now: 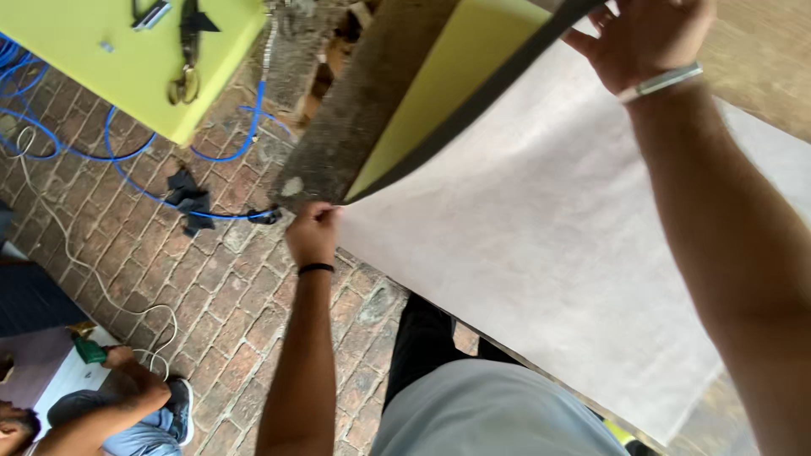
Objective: The person cuts a piece of light-colored fabric using a metal ruler and a utility knife on a wooden workbench. They then apply adhesive to a yellow foam sheet using a spray gun, place the cut fabric onto the foam, and smooth it down. Finally, they lay a large black fabric sheet over the assembly and smooth it out.
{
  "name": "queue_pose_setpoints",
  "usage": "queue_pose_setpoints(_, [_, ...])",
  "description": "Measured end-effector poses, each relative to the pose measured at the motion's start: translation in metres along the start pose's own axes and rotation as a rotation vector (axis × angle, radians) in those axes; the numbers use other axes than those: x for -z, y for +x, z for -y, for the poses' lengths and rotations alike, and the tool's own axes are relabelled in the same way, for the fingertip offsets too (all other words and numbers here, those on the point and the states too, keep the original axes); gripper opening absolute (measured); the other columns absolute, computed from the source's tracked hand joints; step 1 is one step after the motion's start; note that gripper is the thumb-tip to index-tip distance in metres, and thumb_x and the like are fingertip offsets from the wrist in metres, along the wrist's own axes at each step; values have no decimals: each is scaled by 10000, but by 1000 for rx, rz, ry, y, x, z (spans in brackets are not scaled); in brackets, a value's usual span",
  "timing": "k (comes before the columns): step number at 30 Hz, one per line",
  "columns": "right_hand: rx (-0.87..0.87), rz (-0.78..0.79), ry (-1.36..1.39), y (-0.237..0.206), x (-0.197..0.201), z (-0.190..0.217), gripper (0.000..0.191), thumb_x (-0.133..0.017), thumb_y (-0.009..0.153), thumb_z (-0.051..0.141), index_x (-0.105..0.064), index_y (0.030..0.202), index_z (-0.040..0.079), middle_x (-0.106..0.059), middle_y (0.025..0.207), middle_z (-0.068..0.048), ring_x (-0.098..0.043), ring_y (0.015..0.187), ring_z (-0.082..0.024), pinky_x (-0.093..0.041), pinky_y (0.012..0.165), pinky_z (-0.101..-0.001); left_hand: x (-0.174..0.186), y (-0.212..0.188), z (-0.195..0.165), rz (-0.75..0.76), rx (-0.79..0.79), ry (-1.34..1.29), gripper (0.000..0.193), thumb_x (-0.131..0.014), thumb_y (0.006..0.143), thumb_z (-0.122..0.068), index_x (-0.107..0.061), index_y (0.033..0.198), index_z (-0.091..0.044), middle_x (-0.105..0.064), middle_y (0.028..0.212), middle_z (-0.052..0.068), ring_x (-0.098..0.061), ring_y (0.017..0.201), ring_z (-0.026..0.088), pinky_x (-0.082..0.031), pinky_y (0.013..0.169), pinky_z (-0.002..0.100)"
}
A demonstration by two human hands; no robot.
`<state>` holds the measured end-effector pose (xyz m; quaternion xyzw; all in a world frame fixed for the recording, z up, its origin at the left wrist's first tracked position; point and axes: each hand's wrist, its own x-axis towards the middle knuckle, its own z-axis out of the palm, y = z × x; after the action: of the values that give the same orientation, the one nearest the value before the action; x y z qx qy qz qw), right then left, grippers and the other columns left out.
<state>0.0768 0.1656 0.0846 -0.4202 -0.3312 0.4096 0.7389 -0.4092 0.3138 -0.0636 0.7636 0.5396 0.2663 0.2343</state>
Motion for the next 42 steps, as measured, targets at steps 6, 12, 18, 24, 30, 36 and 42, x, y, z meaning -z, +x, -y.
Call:
queue_pose_setpoints(6, [-66,1,-196,33,-24,-50,1112,-421,943,794,-225,1654,-37,-186,1708,-203,-239,1566,-359,-271,1283,-635,-4,22,19,82,-21,-22,126,-861,805,-204,-768,868,-145,-781,893,54,-750,757,217,-596,658,328])
queue_pose_setpoints(12, [-162,-90,-110,44,-18,-72,1157,-452,941,792,-191,1671,-67,-182,1729,-212,-224,1623,-384,-259,1337,-600,-11,23,39,139,-41,40,149,-833,840,-236,-734,891,-137,-756,901,47,-730,768,231,-588,645,364])
queue_pose_setpoints(18, [-131,-502,-166,53,-16,-80,643,-639,947,368,-543,1420,-56,-512,1444,-217,-559,1310,-312,-526,1137,-527,-16,30,49,136,-92,219,121,-787,905,-207,-696,925,-130,-735,935,55,-698,838,273,-571,682,399])
queue_pose_setpoints(24, [-67,-647,-227,20,-36,-50,235,-609,985,51,-728,1158,-55,-728,1058,-154,-726,930,-250,-684,844,-401,-85,-12,-34,376,-444,-47,129,-602,978,-57,-721,1029,-66,-705,829,90,-679,737,221,-578,709,376])
queue_pose_setpoints(30, [-69,-680,-107,-23,-54,-22,229,-578,980,69,-710,1148,-15,-728,1104,-155,-733,1017,-264,-638,966,-439,-147,-95,-180,1102,-1199,248,731,-489,949,-589,-279,1565,-256,-150,1676,107,-124,1556,278,-94,1267,502])
queue_pose_setpoints(36, [-137,-696,-10,-35,-47,-37,269,-560,945,69,-691,1160,-26,-730,1129,-173,-728,1097,-291,-611,1023,-443,-157,26,-150,1161,-846,479,793,-279,990,-677,-84,1650,-283,-23,1732,88,-89,1563,313,-84,1244,539])
queue_pose_setpoints(42, [-245,-643,-1,-16,-56,-73,479,-585,945,142,-562,1383,-51,-679,1274,-174,-666,1207,-290,-569,1057,-442,-131,92,-59,839,-539,622,822,-381,972,-691,-105,1623,-271,4,1710,141,-55,1570,321,-48,1245,548])
